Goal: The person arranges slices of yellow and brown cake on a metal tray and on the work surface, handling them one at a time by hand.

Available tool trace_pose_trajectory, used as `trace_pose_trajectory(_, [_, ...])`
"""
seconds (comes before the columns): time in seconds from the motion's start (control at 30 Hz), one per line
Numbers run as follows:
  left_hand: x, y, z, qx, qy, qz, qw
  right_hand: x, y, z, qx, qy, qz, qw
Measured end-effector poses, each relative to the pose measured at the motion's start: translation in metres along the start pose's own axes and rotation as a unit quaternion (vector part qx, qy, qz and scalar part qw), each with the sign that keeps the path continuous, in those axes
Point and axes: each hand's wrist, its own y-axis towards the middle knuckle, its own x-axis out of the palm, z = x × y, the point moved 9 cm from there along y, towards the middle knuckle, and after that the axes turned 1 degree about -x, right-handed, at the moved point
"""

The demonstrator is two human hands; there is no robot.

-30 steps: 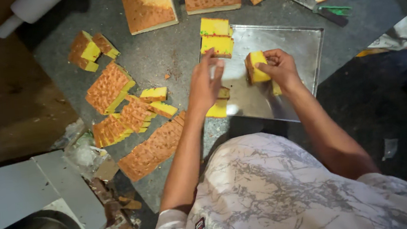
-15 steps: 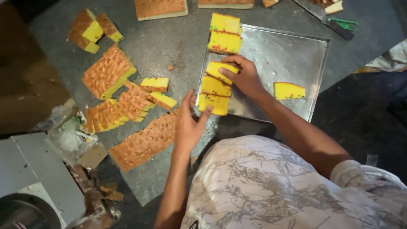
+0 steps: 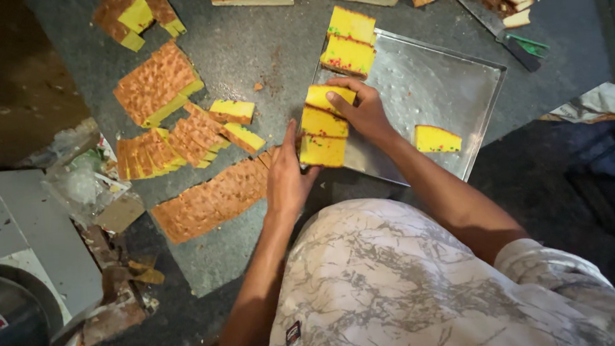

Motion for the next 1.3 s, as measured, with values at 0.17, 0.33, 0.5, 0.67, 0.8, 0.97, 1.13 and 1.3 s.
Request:
trace_pose_trajectory(0.17, [-0.004,0.004,-0.004,0.005,-0.004,-0.009,1.0,-0.016,-0.011,0.003,0.069,-0.022,-0.013,0.997])
trace_pose_trajectory(0.33, [-0.004,0.003,-0.006,0.014,-0.006,-0.018,1.0,-0.005,-0.021,0.014,0.111,0.129,-0.046,0.984])
trace_pose_trajectory(0.5, [-0.002,0.005,-0.001,-0.02,0.004,-0.062,0.998,-0.004,-0.021,0.022,0.11,0.157,-0.062,0.979])
trace_pose_trajectory(0.67, [-0.02,0.01,0.037,0.04,-0.027,-0.067,0.997,-0.025,-0.026,0.016,0.074,0.083,0.028,0.993])
trace_pose_trajectory(0.8, [-0.027,0.022,0.051,0.06,-0.007,-0.049,0.997,-0.072,-0.036,0.034,0.146,0.14,0.216,0.955])
trace_pose_trajectory(0.97, [0.001,0.082,0.033,0.044,-0.132,-0.016,0.99,-0.09,-0.011,0.046,0.17,0.188,0.231,0.939])
trace_pose_trajectory(1.13, [0.056,0.172,0.009,-0.023,-0.259,-0.067,0.963,-0.07,0.005,0.062,0.187,0.206,0.209,0.937])
trace_pose_trajectory(1.3, [0.083,0.173,0.003,-0.143,-0.132,-0.154,0.969,-0.056,0.01,0.065,0.18,0.163,0.197,0.95])
